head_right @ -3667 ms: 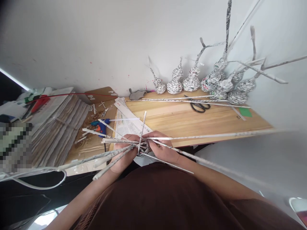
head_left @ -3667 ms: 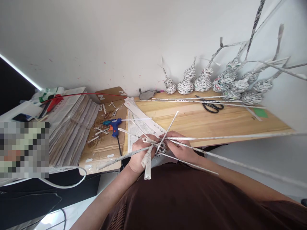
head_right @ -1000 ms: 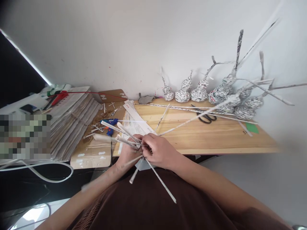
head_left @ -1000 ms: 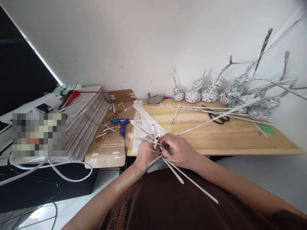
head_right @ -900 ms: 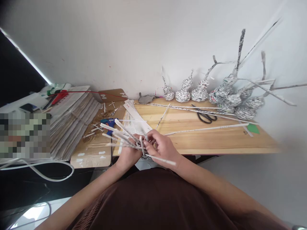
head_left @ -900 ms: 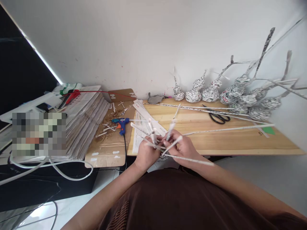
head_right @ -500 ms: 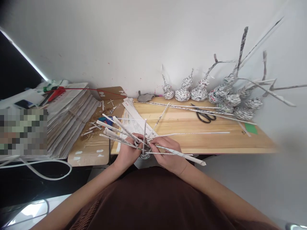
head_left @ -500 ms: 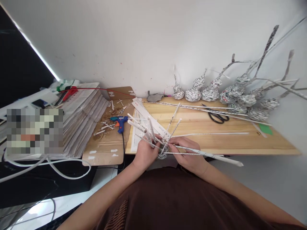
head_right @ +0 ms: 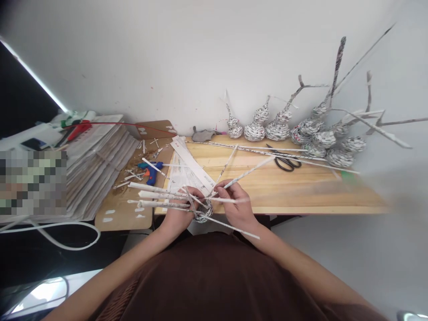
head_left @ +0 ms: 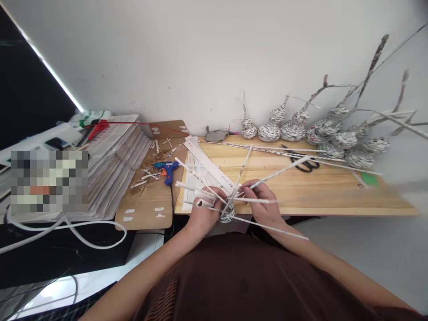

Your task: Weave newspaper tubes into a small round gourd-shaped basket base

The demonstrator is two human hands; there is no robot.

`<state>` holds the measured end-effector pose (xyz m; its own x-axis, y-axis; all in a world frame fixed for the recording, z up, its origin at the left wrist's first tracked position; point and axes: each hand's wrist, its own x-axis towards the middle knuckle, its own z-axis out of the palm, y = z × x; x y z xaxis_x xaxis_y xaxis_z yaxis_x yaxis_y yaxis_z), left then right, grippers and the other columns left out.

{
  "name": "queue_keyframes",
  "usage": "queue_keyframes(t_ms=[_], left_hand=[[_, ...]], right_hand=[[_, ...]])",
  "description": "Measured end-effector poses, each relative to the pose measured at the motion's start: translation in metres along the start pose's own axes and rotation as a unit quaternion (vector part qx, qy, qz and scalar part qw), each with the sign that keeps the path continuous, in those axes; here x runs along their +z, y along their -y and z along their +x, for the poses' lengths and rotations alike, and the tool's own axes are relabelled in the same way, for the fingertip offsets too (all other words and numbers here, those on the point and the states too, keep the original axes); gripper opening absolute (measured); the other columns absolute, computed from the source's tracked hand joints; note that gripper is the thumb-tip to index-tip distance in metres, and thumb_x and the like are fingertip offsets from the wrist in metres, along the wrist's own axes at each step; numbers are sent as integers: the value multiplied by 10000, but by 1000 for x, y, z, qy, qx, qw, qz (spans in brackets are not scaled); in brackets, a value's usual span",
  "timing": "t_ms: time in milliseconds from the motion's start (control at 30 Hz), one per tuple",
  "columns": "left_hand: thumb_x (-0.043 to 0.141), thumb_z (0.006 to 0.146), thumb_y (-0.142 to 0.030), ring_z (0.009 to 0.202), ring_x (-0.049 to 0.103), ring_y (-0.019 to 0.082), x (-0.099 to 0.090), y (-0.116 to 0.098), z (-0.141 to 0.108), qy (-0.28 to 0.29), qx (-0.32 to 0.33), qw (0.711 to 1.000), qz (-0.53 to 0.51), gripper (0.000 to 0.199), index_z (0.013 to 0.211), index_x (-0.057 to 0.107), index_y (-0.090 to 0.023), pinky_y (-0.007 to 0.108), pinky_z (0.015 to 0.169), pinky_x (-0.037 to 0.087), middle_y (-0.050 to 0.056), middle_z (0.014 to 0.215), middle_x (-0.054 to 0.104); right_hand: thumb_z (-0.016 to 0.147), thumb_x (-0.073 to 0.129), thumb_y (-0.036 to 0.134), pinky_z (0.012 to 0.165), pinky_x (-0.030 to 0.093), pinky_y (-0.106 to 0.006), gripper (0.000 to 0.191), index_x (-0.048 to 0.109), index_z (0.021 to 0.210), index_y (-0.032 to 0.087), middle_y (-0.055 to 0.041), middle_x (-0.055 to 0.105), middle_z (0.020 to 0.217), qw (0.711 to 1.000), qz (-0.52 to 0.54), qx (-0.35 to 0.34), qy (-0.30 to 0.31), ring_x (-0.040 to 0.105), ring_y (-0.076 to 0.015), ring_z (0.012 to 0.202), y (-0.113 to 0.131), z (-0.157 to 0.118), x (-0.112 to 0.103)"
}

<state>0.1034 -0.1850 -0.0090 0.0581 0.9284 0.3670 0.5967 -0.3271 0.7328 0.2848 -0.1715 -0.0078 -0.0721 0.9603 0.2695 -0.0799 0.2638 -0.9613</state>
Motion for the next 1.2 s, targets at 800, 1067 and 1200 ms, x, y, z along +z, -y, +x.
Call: queue_keyframes(t_ms=[800, 1067, 1200], left_hand=[[494, 965, -197, 939, 611, 201, -26, -7, 13, 127, 166, 972, 108, 243, 1006, 728, -249, 314, 825, 496, 50, 985, 717], [501, 959, -191, 902, 614, 213, -20, 4, 10, 109, 157, 977, 95, 225, 944, 725, -193, 346, 845, 511, 76, 931, 693], [477, 952, -144, 935, 616, 211, -22, 3, 12, 129, 166, 973, 97, 244, 948, 715, -198, 337, 864, 508, 71, 949, 689]], right_hand=[[903, 589, 451, 648, 534, -262, 325, 686, 891, 140, -40, 699, 763, 958, -61, 129, 249, 649, -142, 661, 16, 38, -5], [980, 501, 329, 726, 473, -252, 260, 688, 875, 182, -19, 711, 813, 944, -196, -41, 260, 653, -157, 769, 29, 30, -3], [983, 502, 312, 735, 465, -255, 228, 680, 916, 186, -28, 716, 858, 946, -203, -58, 246, 661, -162, 795, 28, 26, -3]])
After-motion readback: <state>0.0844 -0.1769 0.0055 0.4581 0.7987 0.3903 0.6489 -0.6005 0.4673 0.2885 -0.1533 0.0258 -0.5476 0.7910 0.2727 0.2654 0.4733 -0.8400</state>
